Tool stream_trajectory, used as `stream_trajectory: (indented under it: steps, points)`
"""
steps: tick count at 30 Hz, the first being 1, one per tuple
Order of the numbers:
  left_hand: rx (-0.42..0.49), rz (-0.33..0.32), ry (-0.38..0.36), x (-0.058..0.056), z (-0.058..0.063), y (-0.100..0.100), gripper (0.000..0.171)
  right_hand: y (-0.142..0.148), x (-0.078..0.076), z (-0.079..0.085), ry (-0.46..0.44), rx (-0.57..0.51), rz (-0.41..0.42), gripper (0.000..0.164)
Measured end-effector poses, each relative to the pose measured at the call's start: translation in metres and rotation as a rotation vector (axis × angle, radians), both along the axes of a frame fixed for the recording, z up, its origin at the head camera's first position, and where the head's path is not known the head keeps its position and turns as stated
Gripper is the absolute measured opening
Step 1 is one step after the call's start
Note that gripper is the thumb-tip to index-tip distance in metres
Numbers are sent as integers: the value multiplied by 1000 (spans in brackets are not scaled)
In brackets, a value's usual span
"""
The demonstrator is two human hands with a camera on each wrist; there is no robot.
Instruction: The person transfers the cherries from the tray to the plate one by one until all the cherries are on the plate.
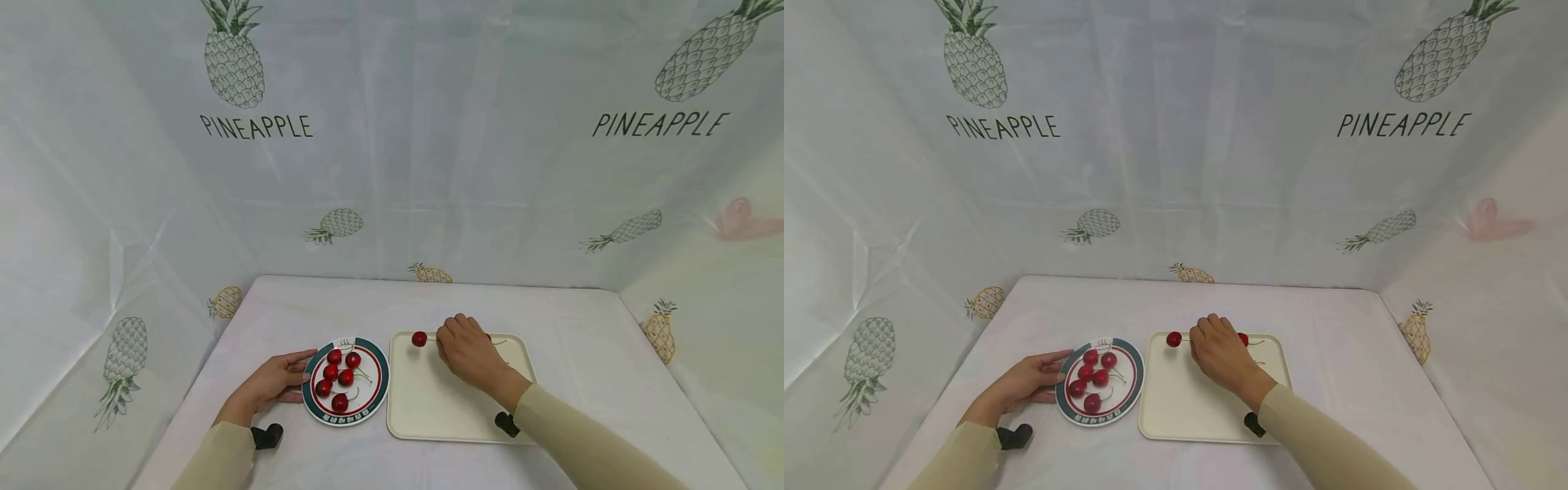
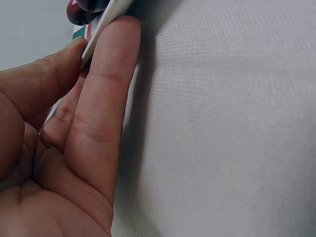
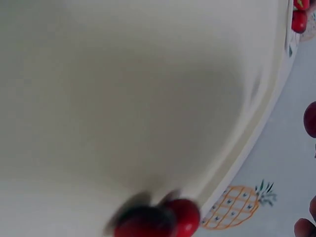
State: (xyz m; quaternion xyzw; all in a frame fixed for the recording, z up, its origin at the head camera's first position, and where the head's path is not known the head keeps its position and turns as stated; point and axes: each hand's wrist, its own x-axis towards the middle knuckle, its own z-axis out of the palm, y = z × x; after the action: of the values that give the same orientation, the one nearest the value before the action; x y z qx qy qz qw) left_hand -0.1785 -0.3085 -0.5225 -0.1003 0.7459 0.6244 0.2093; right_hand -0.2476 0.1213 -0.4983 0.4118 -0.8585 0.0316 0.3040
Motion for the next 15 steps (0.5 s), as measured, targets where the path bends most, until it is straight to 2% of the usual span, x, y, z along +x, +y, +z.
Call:
stream_trajectory:
  steps: [7,15]
  points:
    - [-6,2,7,-1,1,0,59,-45,1,5,-54,60,-37,16]
    - [-11,10,4,-1,1,1,60,-93,2,1,-123,146,-68,15]
